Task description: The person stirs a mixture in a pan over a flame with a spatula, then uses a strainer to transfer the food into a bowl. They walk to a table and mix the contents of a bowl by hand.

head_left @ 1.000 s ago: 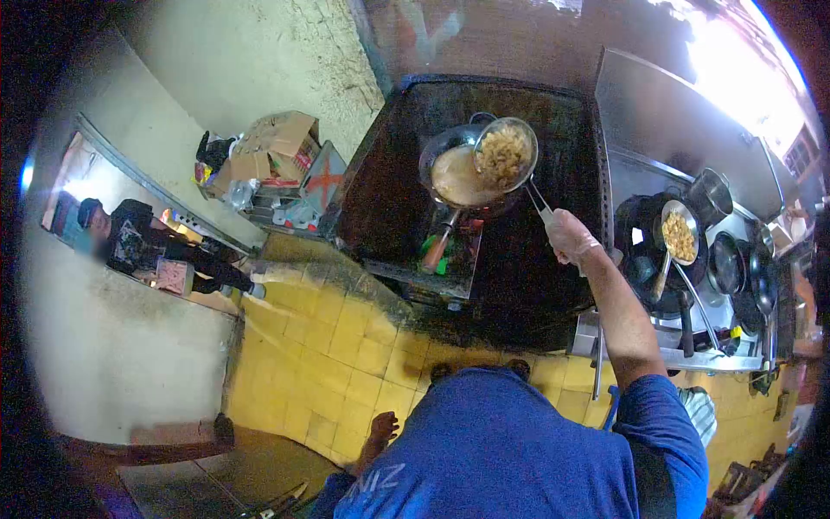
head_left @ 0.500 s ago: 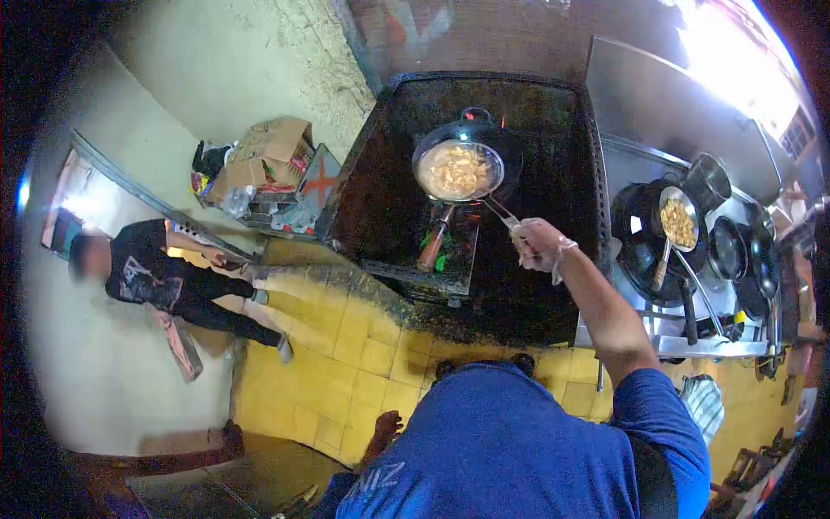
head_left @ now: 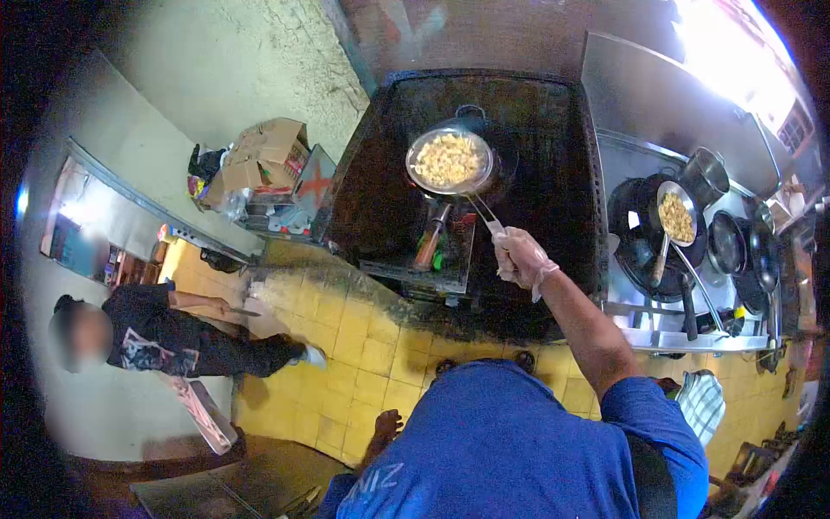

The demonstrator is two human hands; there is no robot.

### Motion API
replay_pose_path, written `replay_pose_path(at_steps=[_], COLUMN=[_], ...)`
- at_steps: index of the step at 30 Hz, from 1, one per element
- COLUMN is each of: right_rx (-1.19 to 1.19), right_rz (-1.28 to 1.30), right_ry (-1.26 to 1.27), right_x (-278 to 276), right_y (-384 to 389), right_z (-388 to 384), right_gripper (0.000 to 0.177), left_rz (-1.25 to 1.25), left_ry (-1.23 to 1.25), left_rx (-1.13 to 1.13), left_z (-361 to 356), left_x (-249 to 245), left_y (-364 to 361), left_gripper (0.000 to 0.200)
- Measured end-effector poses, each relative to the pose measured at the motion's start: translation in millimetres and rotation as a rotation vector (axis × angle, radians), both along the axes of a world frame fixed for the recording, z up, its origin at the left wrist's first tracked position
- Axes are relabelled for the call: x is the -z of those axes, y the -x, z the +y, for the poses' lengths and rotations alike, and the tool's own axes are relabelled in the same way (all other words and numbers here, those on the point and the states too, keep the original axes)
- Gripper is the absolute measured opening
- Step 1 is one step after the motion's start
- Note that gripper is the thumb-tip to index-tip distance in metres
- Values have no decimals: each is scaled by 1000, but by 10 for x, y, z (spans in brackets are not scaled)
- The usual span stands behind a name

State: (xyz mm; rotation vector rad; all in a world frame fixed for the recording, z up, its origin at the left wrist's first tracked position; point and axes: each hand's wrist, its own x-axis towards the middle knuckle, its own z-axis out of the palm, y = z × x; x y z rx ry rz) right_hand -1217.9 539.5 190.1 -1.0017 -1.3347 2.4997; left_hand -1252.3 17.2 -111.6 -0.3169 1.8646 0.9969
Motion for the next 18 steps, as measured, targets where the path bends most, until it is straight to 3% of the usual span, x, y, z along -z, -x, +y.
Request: replay_pose_path(at_steps=[5, 7, 8, 10, 11, 14, 18], right_rx=[-19, 15, 32, 34, 40, 66, 67], right_rz=[105, 103, 118, 99, 81, 85, 54], right_ry=[-80, -102, -99, -134, -169, -183, -179], right_x=[209, 105, 217, 259, 263, 334, 243], right_y=[46, 29, 58, 141, 174, 133, 154], right_z=[-89, -109, -80, -184, -254, -135, -232], right_gripper=[18, 17, 17, 16, 15, 13, 13], left_rz=[-44, 243, 242, -435, -438, -64, 54], left_ry=[-35, 32, 30, -491, -490, -242, -163], left_rx=[39, 403, 401, -212, -212, -32, -63], left_z=[-139, -108, -211, -486, -459, -229, -15], left_x=[185, 121, 334, 836, 765, 329, 9], left_y=[-11, -2, 52, 159, 143, 78, 0], left_gripper=[25, 24, 24, 23, 23, 17, 17])
